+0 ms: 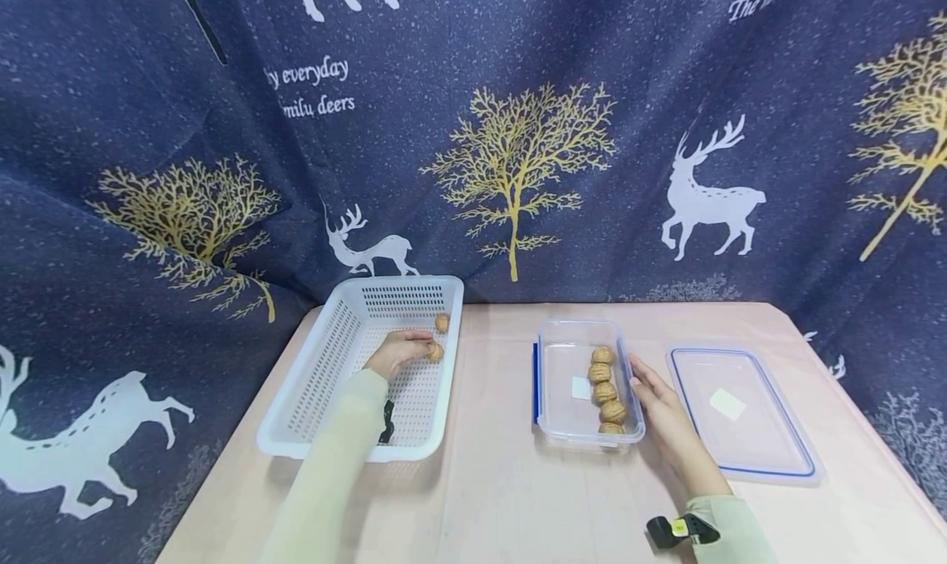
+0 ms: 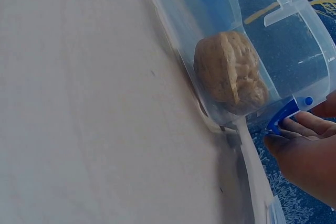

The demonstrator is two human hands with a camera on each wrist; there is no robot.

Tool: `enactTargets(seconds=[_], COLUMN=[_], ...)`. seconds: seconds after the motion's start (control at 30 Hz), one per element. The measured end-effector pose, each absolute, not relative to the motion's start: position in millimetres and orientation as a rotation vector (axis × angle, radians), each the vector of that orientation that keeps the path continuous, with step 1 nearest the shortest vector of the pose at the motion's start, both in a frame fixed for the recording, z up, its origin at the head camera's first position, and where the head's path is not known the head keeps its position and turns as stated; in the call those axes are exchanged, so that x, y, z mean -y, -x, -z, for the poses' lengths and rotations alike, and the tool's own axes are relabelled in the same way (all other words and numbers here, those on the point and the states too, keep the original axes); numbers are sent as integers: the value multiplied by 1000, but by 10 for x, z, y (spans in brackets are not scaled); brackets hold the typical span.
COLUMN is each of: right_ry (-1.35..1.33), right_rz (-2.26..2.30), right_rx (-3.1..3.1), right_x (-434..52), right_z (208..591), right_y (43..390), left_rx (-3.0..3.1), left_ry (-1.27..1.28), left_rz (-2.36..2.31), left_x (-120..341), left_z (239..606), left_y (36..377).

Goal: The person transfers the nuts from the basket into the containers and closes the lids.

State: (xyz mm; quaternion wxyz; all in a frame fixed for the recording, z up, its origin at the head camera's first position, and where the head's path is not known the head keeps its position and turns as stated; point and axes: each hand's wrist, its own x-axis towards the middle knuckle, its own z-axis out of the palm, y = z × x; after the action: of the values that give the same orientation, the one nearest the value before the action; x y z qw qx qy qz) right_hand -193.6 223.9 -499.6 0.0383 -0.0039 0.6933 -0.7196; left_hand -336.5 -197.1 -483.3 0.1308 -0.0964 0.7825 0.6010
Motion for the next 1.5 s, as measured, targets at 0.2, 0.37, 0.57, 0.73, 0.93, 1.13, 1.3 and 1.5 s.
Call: enactTargets(seconds=[0.2, 0.37, 0.57, 0.73, 0.93, 1.13, 1.3, 1.5], right_ry=[17, 18, 31, 23, 18, 20, 25, 19], right_rz=[2216, 2220, 2233, 2227, 2215, 2215, 2219, 2200], right_rx=[-2118, -2115, -2097, -2105, -2112, -2107, -2109, -2128], right_x=[-2242, -2242, -2240, -2237, -2238, -2242, -2243, -2243], right_z=[5007, 5006, 5008, 4999, 4989, 4995, 5000, 4997], right_y=[1936, 1936, 1943, 1944, 1937, 1936, 1934, 1934], left_rx=[-2309, -2384, -2440, -2467, -2476, -2494, -2508, -2498], left_ry=[296, 316, 246, 151, 161, 220, 229, 132], left_rz=[-1718, -1634, -1556, -1521, -1487, -1462, -1493, -1576], left_x=[1969, 1947, 1936, 1949, 1956, 1959, 1954, 1958], left_z=[4852, 4834, 4807, 4791, 4784, 4777, 4770, 4653], left_y=[3368, 3359, 3357, 3343, 3330, 3330, 3334, 3286])
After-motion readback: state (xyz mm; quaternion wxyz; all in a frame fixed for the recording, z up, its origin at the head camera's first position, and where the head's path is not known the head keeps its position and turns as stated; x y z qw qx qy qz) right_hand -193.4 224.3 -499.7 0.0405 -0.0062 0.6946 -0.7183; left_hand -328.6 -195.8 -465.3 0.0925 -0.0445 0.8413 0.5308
